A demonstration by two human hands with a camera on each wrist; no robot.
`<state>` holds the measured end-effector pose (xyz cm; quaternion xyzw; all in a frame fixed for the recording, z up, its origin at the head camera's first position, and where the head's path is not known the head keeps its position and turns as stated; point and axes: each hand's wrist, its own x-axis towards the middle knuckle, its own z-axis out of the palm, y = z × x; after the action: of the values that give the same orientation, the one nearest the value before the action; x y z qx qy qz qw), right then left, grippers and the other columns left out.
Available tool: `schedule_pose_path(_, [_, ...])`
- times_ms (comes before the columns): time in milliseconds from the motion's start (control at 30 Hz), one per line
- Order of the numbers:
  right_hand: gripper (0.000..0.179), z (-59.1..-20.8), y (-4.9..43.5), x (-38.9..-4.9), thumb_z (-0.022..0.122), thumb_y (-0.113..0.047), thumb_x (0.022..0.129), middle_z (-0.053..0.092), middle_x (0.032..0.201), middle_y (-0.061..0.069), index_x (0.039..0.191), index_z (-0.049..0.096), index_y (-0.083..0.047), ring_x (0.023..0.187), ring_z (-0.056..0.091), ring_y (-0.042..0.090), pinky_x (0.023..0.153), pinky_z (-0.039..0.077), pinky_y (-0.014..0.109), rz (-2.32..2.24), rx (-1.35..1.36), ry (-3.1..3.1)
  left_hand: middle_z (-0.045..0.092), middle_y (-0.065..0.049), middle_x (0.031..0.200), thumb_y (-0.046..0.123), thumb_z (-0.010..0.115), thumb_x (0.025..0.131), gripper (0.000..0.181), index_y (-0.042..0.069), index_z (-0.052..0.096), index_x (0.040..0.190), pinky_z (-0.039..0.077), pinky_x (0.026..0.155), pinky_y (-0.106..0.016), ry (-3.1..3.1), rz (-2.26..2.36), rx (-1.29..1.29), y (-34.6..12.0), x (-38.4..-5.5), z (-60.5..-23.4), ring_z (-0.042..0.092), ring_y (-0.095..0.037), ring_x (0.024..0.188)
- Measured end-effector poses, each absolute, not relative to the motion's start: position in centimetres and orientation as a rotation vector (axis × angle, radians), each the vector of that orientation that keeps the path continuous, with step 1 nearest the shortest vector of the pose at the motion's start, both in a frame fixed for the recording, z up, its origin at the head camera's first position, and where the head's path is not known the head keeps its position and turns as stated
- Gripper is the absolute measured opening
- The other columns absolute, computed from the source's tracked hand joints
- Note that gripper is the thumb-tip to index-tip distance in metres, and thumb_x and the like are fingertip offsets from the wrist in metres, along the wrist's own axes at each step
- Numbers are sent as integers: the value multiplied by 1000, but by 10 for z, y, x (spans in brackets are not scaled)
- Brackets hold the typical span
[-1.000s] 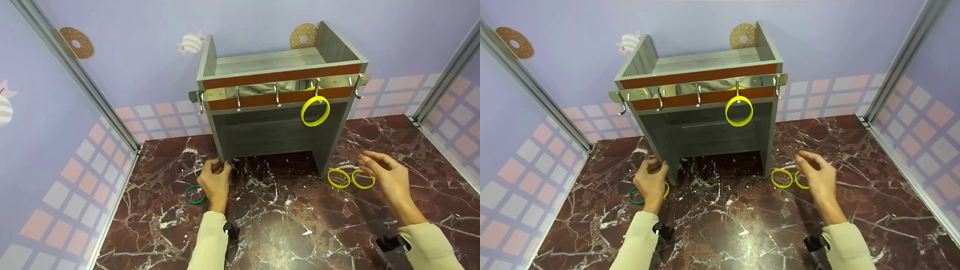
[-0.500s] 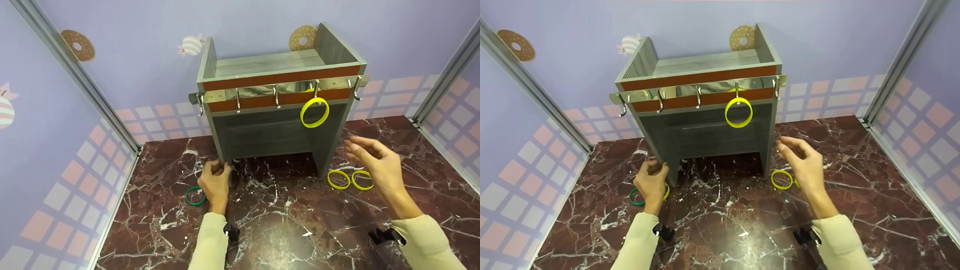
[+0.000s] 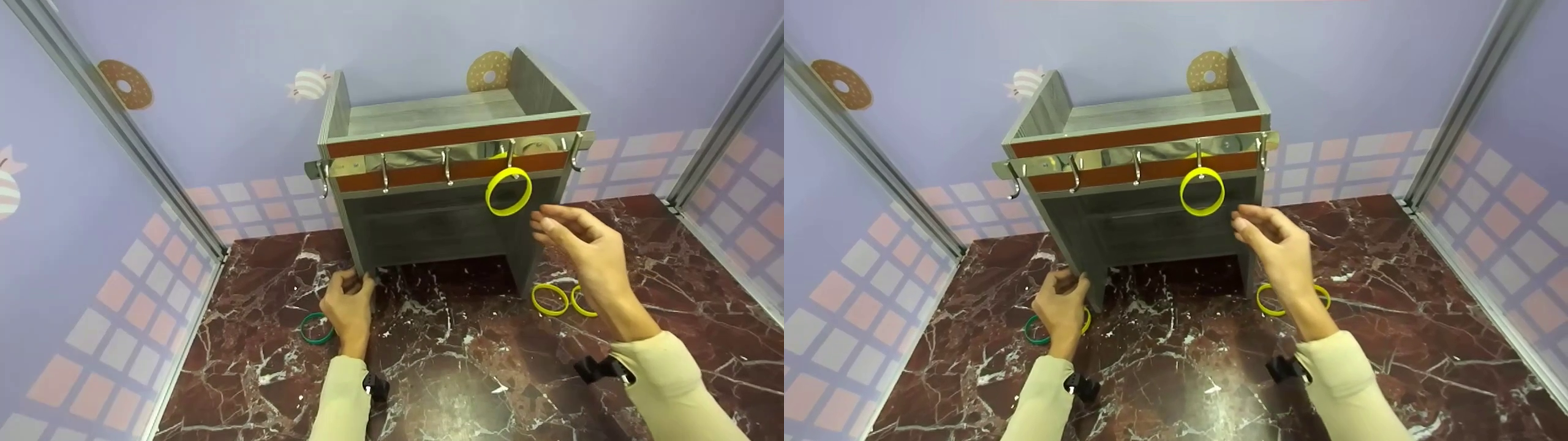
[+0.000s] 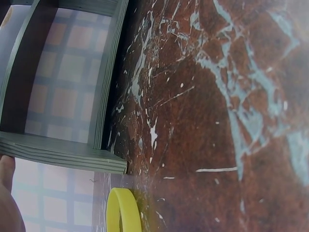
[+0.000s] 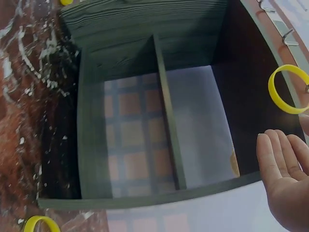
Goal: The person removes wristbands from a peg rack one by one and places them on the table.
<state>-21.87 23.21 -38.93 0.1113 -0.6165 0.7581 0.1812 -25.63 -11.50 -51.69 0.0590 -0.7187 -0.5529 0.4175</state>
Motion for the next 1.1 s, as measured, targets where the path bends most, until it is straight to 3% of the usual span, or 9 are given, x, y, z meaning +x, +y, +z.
schedule_pose_path(267, [28,-381,213,-234,70,5,99,75,112,22,124,66,17,101,76,31,93,61,41,2233,326,-1647,77,-15,83,-8,83,78,15,-2,75,89,66,64,-41,-1774,-1367,114,-117,-258,-520,77,-30,72])
schedule_pose_path(700, [21,-379,202,-237,69,5,100,76,106,23,119,69,14,91,76,28,88,64,42,2280,317,-1590,77,-15,84,-7,84,78,16,-1,75,89,66,65,-40,-1779,-1376,115,-116,-257,-521,77,-29,73])
schedule_pose_path(1100, [18,-366,198,-232,72,6,98,75,103,25,113,70,15,88,76,28,85,64,42,2297,338,-1458,77,-15,85,-6,84,80,15,0,75,91,65,64,-31,-1815,-1382,144,-116,-256,-520,78,-26,73])
